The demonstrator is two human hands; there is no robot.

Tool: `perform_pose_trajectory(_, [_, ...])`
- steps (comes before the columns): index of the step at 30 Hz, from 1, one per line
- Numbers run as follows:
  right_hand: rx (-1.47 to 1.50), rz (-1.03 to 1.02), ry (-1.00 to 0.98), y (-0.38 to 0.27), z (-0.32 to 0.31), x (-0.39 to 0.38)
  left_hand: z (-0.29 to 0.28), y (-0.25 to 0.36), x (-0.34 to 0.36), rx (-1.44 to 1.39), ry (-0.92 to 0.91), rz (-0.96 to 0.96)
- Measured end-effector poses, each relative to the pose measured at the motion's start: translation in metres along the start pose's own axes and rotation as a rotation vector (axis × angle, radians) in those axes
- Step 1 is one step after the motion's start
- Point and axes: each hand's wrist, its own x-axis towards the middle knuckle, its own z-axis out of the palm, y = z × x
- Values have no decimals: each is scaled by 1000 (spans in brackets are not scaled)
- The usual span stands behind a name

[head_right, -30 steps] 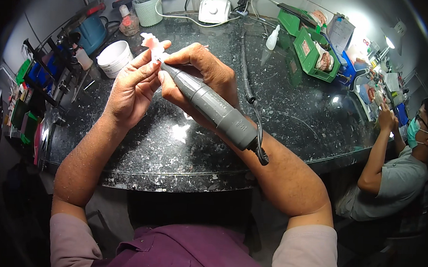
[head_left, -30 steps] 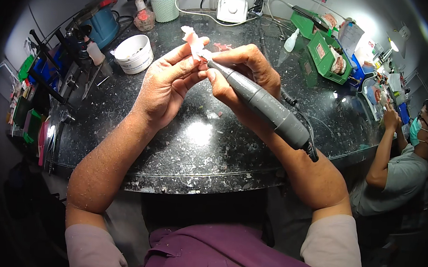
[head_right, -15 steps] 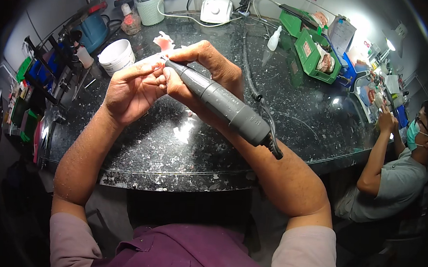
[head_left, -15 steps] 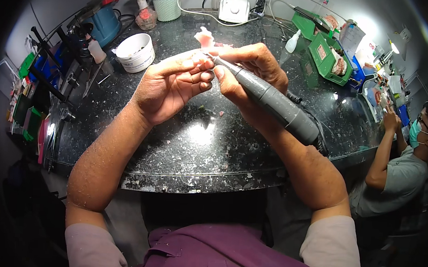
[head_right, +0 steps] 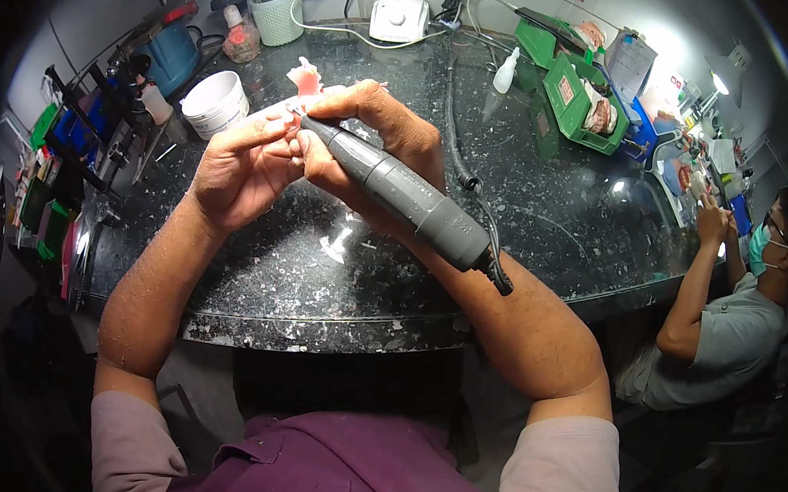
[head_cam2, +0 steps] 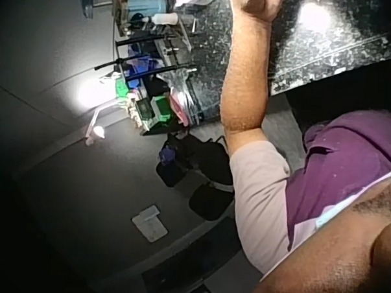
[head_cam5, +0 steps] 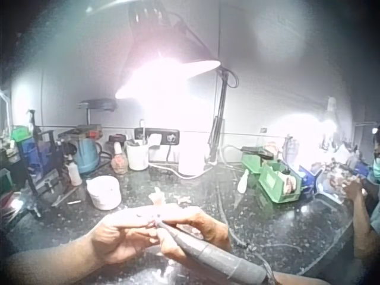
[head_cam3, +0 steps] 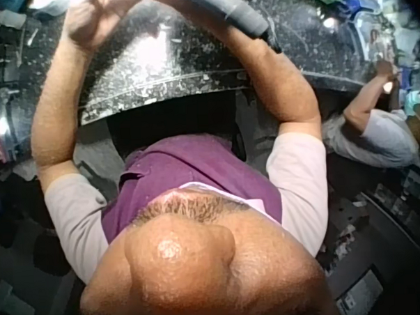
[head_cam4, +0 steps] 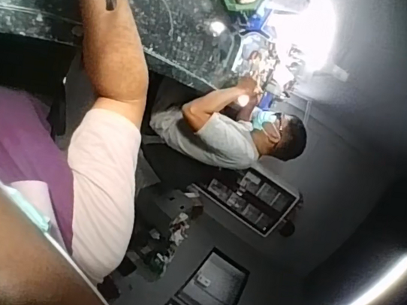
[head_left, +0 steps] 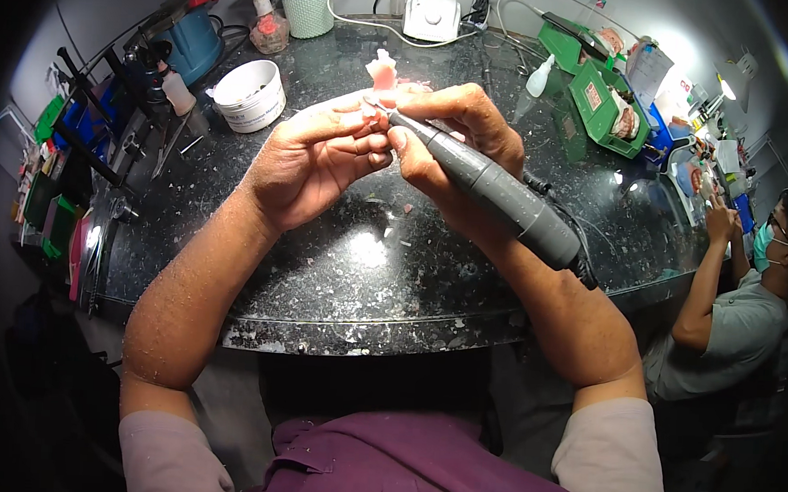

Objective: The person trims and shapes a dental prosthetic using a handheld rotary tool, turning and holding the prosthetic by hand.

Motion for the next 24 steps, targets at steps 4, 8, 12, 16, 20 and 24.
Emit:
perform_pose_trajectory(4, [33, 2, 2, 2, 3, -1, -6, -2, -2, 1, -16, 4])
perform_pose_trajectory(8, [23, -3, -14, 2, 1, 0, -2, -2, -2, 30, 22, 2])
perform_pose_trajectory(12, [47, 43, -21, -4, 1, 0, -1, -2, -1, 7, -1, 4])
perform_pose_trajectory(16, [105, 57, -4, -1, 3, -1, -3, -1, -2, -17, -53, 2])
perform_pose_trajectory(20, [26, -49, -24, 2, 1, 0, -2, -3, -2, 3, 63, 15])
perform_pose_trajectory(24, [35, 11, -25, 0, 1, 0, -3, -3, -4, -15, 27, 8])
